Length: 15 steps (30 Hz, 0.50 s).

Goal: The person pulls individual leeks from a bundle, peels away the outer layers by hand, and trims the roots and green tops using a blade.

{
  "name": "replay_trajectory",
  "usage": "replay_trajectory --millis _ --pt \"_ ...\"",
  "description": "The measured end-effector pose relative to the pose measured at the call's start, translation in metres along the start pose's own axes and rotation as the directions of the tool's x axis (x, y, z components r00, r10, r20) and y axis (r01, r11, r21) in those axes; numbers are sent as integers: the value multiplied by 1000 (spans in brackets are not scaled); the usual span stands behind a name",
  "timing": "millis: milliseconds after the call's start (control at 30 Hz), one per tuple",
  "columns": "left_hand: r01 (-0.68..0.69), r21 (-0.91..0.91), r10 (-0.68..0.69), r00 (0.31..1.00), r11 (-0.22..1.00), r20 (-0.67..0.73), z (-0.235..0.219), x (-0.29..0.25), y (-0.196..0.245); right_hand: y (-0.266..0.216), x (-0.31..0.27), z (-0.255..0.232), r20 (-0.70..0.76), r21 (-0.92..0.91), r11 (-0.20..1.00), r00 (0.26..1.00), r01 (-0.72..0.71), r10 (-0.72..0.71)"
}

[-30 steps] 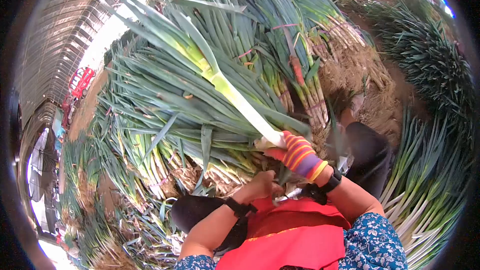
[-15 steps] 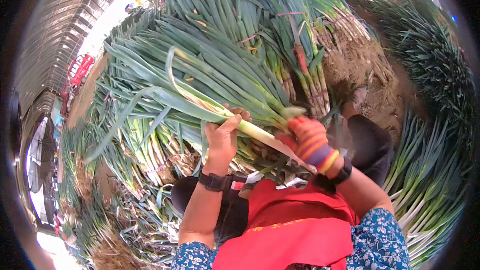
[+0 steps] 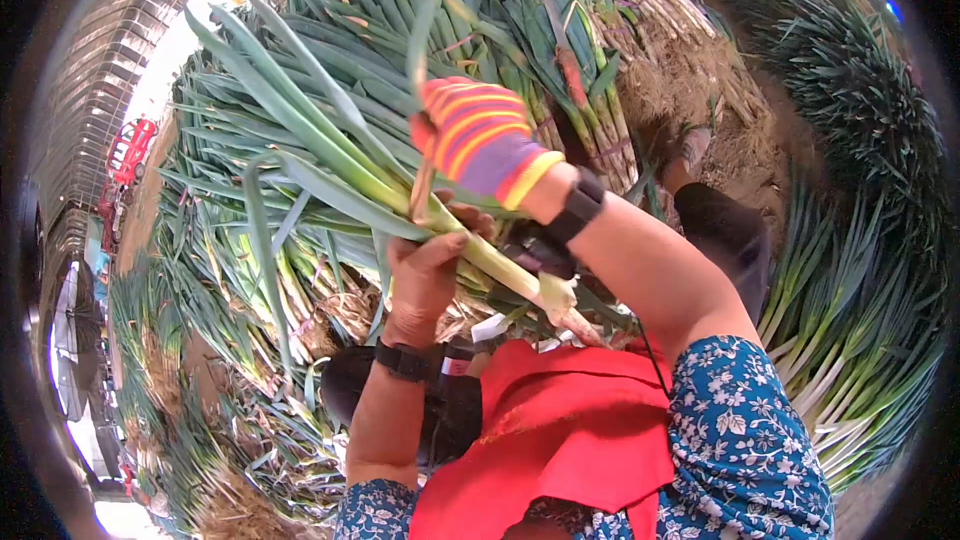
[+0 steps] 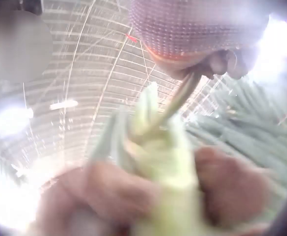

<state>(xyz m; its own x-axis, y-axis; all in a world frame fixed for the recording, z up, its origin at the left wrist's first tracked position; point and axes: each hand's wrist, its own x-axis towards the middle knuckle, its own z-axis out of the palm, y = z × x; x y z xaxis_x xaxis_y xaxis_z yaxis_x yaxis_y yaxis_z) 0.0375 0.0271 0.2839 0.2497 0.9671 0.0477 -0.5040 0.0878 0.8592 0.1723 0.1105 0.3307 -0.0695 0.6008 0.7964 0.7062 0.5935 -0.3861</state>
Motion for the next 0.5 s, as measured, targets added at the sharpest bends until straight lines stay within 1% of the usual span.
replay_trajectory --millis 33,100,133,167,200,233,267,300,333,367,400,433,467,500 --pt "-9 41 10 1000 999 -28 1 0 8 8 -15 -4 5 2 1000 1000 -10 10" --pt "-9 61 12 999 998 -36 -3 4 8 25 -48 -5 60 -119 992 997 -44 51" --pt "-16 80 20 999 997 -45 -4 6 8 32 -60 -7 67 -115 992 996 -42 50" --pt "5 177 -3 1000 984 -13 -13 9 -4 39 -72 -8 133 -166 980 982 -112 134" --pt "26 177 -11 996 984 -85 -6 7 -12 44 -83 -8 191 -223 958 956 -180 224" --pt "30 175 -5 990 984 -144 -1 7 -16 49 -90 -7 192 -224 957 954 -186 230" --pt "36 173 -1 980 984 -198 3 7 -17 54 -97 -6 249 -273 944 934 -185 255" --pt "47 172 -13 981 984 -193 2 8 -20 59 -104 -8 303 -324 928 909 -183 285" --pt "54 360 16 982 931 -190 -4 11 -24 64 -109 -10 299 -331 924 907 -193 297" --pt "54 534 50 983 843 -178 -12 15 -29 69 -112 -11 338 -442 890 899 -108 277" --pt "-14 608 128 981 794 -144 -9 22 -29 68 -113 -13 375 -438 890 873 -129 311" --pt "64 443 27 980 894 -197 -9 21 -25 68 -114 -15 411 -435 888 845 -149 344" --pt "142 259 -81 970 956 -230 -10 20 -22 66 -117 -15 579 -449 892 747 -44 328" --pt "100 152 -78 986 983 -146 -6 21 -17 58 -119 -15 579 -420 899 726 -126 372"
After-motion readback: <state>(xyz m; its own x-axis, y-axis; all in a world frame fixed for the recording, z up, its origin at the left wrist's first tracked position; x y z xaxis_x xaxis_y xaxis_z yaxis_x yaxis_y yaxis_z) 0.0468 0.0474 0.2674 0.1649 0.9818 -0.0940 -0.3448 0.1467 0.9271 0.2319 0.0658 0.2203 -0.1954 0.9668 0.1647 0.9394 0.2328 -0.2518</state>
